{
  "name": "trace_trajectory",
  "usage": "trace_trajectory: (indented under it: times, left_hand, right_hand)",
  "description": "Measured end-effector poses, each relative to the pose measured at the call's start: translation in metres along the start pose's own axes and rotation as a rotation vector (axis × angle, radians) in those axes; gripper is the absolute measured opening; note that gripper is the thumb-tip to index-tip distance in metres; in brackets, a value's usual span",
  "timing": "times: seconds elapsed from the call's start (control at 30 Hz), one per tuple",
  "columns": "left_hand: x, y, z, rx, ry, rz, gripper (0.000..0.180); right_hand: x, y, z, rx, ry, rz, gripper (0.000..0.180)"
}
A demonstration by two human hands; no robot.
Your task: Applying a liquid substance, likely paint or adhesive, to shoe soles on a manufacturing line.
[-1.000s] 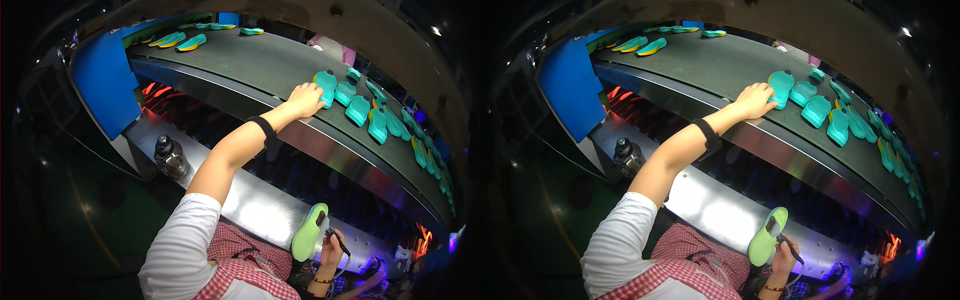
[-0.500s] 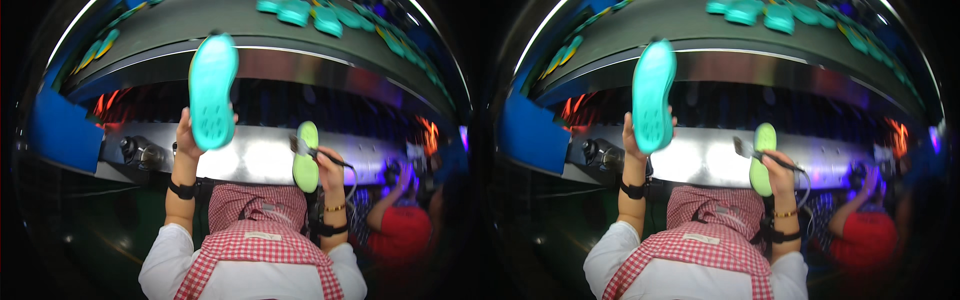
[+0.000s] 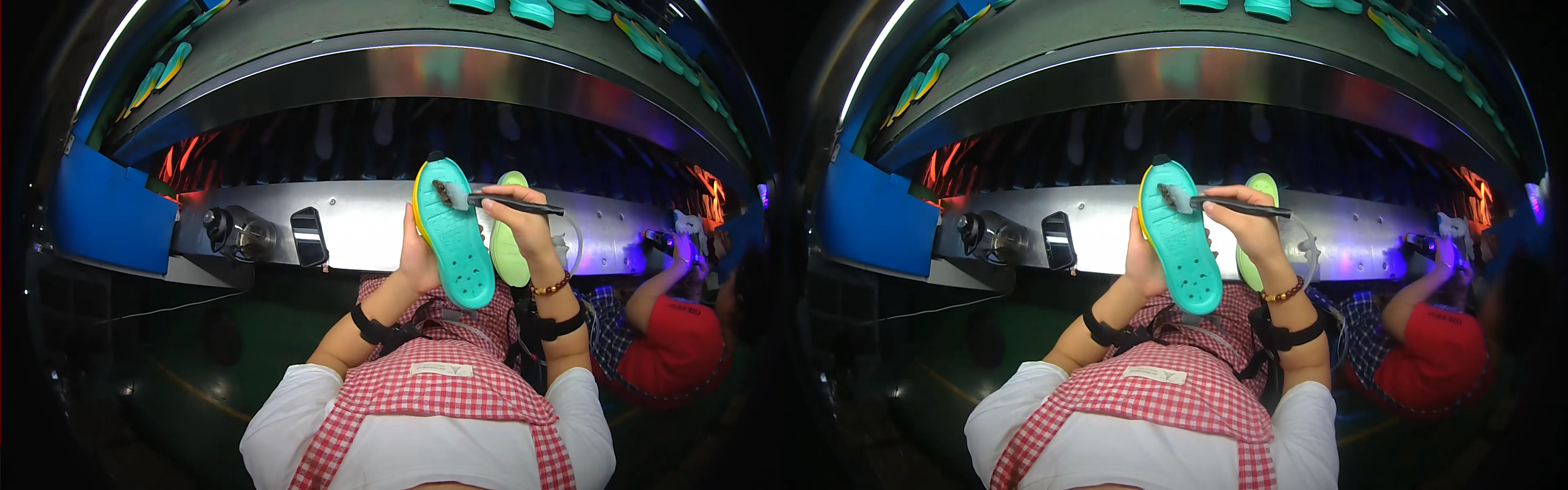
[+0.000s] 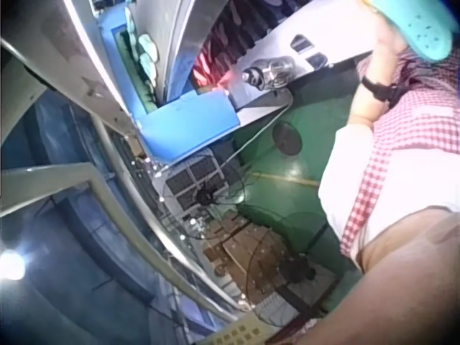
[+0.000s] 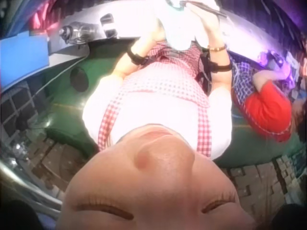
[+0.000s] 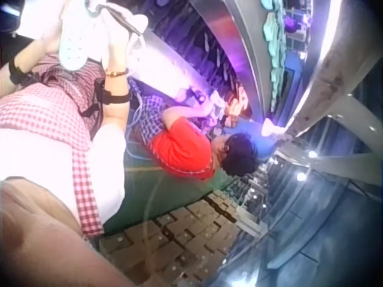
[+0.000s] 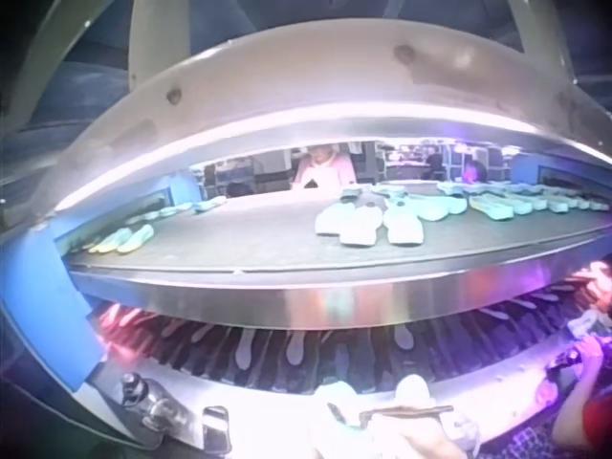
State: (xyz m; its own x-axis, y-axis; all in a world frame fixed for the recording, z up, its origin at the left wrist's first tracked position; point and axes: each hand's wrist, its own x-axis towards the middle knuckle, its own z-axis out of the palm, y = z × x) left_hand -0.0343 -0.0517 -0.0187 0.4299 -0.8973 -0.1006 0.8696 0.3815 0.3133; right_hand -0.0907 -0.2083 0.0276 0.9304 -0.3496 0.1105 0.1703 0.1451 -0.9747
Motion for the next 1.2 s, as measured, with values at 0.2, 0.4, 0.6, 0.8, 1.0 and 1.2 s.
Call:
trace_trajectory:
  times: [0.2, 0.4, 0.6, 0.8, 1.0, 1.2]
  left_hand:
    - [0.011, -0.002, 0.003, 0.061, 0.275, 0.315, 0.076]
    - [-0.016, 0.041, 0.001, 0.195, 0.105, 0.215, 0.080]
    - [-0.019, 0.021, 0.024, 0.137, -0.034, 0.065, 0.082]
    - [-0.021, 0.031, 0.028, 0.048, -0.046, 0.130, 0.080]
    - [-0.018, 0.041, 0.040, 0.150, 0.059, 0.380, 0.080]
    - [-0.017, 0.056, 0.057, 0.217, 0.055, 0.601, 0.078]
  right_hand:
    - [-0.001, -0.010, 0.035, -0.616, -0.151, -0.506, 0.019]
    - [-0.039, -0.035, 0.017, -0.631, -0.618, -0.218, 0.019]
    - [-0.011, -0.053, 0.028, -0.154, -0.200, -0.105, 0.018]
    - [-0.034, -0.064, 0.030, -0.093, -0.439, -0.073, 0.019]
    - [-0.039, -0.058, 0.027, -0.340, -0.670, -0.349, 0.019]
    - [-0.032, -0.053, 0.019, -0.336, -0.474, -0.376, 0.022]
